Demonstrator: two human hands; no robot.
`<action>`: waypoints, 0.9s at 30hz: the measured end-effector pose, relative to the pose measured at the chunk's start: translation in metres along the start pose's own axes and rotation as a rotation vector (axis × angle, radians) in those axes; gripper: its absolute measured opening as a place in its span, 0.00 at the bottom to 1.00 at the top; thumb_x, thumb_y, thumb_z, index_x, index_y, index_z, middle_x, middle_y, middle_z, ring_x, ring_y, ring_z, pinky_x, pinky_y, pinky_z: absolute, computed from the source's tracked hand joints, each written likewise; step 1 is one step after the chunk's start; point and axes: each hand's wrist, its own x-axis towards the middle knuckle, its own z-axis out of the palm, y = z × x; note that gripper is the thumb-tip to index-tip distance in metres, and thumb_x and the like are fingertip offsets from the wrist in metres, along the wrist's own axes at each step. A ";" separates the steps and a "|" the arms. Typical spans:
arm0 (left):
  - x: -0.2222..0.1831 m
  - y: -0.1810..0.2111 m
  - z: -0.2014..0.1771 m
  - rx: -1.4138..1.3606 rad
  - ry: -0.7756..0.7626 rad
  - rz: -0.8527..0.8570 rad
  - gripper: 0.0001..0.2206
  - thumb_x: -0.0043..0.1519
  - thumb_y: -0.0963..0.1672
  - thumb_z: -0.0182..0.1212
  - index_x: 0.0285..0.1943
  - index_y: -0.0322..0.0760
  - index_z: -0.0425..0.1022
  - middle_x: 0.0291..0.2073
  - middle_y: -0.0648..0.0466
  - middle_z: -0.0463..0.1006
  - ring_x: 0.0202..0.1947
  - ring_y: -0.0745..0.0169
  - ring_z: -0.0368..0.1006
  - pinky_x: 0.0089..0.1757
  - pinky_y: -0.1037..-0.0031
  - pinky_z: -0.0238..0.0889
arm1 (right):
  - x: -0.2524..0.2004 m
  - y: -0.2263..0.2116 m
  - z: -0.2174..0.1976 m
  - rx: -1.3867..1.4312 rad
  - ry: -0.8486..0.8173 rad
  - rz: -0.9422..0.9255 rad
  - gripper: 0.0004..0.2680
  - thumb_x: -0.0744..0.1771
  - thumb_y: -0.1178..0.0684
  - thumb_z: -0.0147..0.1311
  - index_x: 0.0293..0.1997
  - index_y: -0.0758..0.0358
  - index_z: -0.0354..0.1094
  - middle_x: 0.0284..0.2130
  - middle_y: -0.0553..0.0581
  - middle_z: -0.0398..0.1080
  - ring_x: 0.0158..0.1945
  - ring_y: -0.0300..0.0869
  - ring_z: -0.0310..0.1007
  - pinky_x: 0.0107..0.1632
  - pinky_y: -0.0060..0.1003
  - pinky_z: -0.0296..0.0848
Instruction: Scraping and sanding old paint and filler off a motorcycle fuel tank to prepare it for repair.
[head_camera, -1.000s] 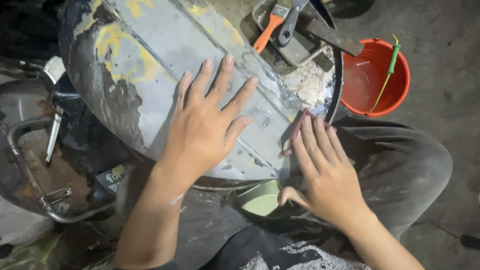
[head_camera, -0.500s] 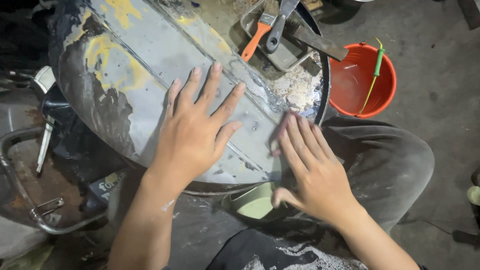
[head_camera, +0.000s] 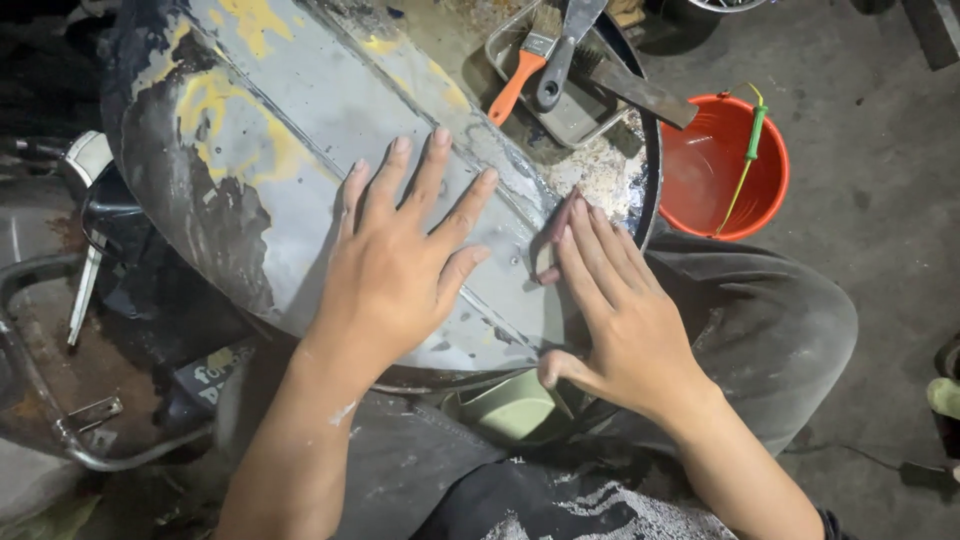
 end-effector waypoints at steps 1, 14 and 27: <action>0.000 0.000 0.000 -0.003 -0.002 -0.004 0.28 0.74 0.53 0.59 0.84 0.54 0.59 0.81 0.40 0.56 0.74 0.25 0.60 0.67 0.38 0.54 | -0.008 0.000 -0.002 0.002 -0.005 -0.001 0.41 0.68 0.20 0.38 0.83 0.66 0.39 0.81 0.71 0.43 0.84 0.65 0.43 0.82 0.61 0.52; 0.001 0.004 -0.003 0.012 -0.029 -0.020 0.28 0.74 0.53 0.55 0.84 0.54 0.60 0.80 0.39 0.57 0.74 0.25 0.59 0.67 0.38 0.52 | -0.019 -0.010 -0.003 -0.186 -0.054 0.044 0.46 0.64 0.15 0.36 0.78 0.76 0.46 0.77 0.78 0.48 0.81 0.69 0.47 0.79 0.62 0.53; 0.003 0.004 -0.006 0.009 -0.053 -0.026 0.28 0.72 0.54 0.56 0.83 0.56 0.61 0.80 0.41 0.57 0.74 0.26 0.59 0.66 0.39 0.52 | -0.046 -0.018 0.012 -0.229 -0.037 0.045 0.46 0.65 0.16 0.29 0.77 0.78 0.46 0.75 0.81 0.50 0.80 0.71 0.47 0.80 0.65 0.48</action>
